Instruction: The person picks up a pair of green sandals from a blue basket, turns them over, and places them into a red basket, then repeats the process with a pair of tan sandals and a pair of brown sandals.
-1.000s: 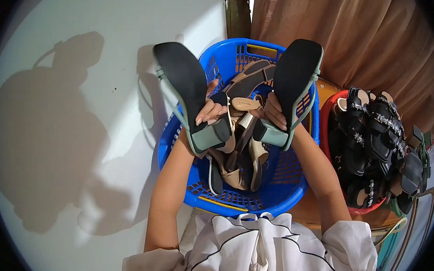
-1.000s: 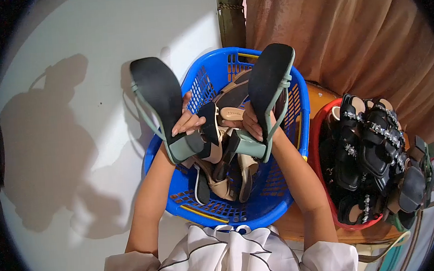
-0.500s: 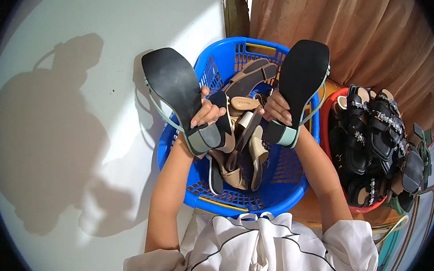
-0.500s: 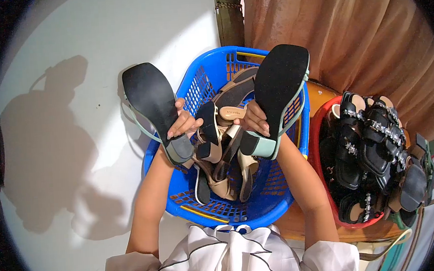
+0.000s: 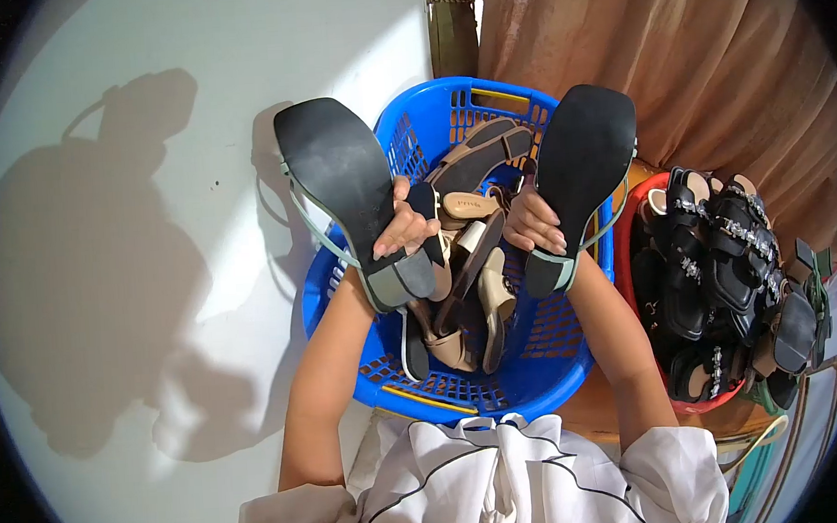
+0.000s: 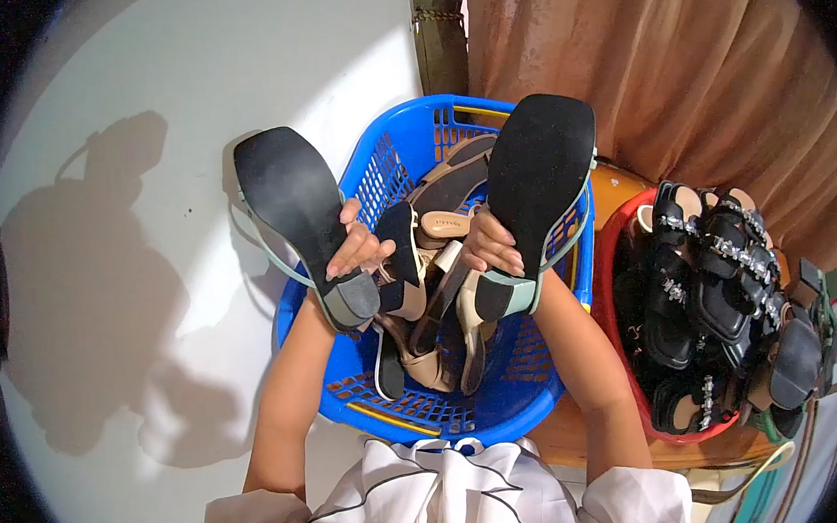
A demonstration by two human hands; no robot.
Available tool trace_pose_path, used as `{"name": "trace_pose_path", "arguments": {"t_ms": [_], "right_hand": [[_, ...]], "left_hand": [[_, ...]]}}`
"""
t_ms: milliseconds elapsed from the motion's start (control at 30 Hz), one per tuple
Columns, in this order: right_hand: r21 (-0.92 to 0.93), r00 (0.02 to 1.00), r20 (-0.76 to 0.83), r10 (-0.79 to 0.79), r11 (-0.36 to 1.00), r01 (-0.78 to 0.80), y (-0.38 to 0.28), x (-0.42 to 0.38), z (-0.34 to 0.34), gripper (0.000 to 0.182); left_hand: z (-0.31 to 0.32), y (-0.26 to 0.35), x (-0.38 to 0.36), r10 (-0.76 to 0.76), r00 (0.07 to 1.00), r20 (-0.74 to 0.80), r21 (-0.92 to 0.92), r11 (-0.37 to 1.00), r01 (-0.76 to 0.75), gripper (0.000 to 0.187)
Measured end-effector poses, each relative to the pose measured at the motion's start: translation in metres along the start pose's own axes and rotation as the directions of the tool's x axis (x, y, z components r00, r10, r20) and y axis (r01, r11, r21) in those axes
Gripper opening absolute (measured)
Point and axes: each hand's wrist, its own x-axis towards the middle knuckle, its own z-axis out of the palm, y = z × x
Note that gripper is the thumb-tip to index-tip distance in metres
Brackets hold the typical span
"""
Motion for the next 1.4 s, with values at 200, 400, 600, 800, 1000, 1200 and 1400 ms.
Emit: {"name": "trace_pose_path", "arguments": {"t_ms": [200,400,600,800,1000,1200,1400], "right_hand": [[0.028,0.96,-0.142,-0.239,0.969,0.246,0.014,0.005,0.007,0.017],[0.033,0.881,-0.355,-0.314,0.937,0.348,0.025,0.012,0.011,0.018],[0.015,0.878,-0.42,-0.228,0.966,0.258,0.028,0.02,0.02,0.015],[-0.09,0.885,-0.416,-0.208,0.978,0.188,0.038,0.029,0.017,0.021],[-0.137,0.909,-0.367,-0.199,0.978,0.158,0.04,0.027,0.009,0.02],[-0.144,0.648,-0.72,-0.248,0.967,0.21,0.031,-0.007,-0.006,0.02],[-0.339,-0.031,-0.937,-0.347,0.885,0.32,0.005,-0.006,0.015,0.031]], "left_hand": [[0.01,-0.021,0.003,-0.025,0.992,-0.124,-0.089,0.996,0.014,0.018],[-0.007,-0.03,0.004,-0.06,0.998,-0.001,-0.128,0.99,0.06,0.016],[-0.011,-0.035,0.006,-0.094,0.989,0.111,-0.175,0.978,0.112,0.016],[-0.019,-0.041,0.031,-0.074,0.889,0.452,-0.202,0.962,0.182,0.018],[-0.021,-0.043,0.018,-0.064,0.95,0.306,-0.261,0.954,0.148,0.016],[0.014,-0.023,0.001,-0.075,0.806,-0.587,-0.056,0.997,0.052,0.022],[-0.001,0.0,0.006,0.047,0.551,-0.833,0.127,0.986,0.107,0.04]]}}
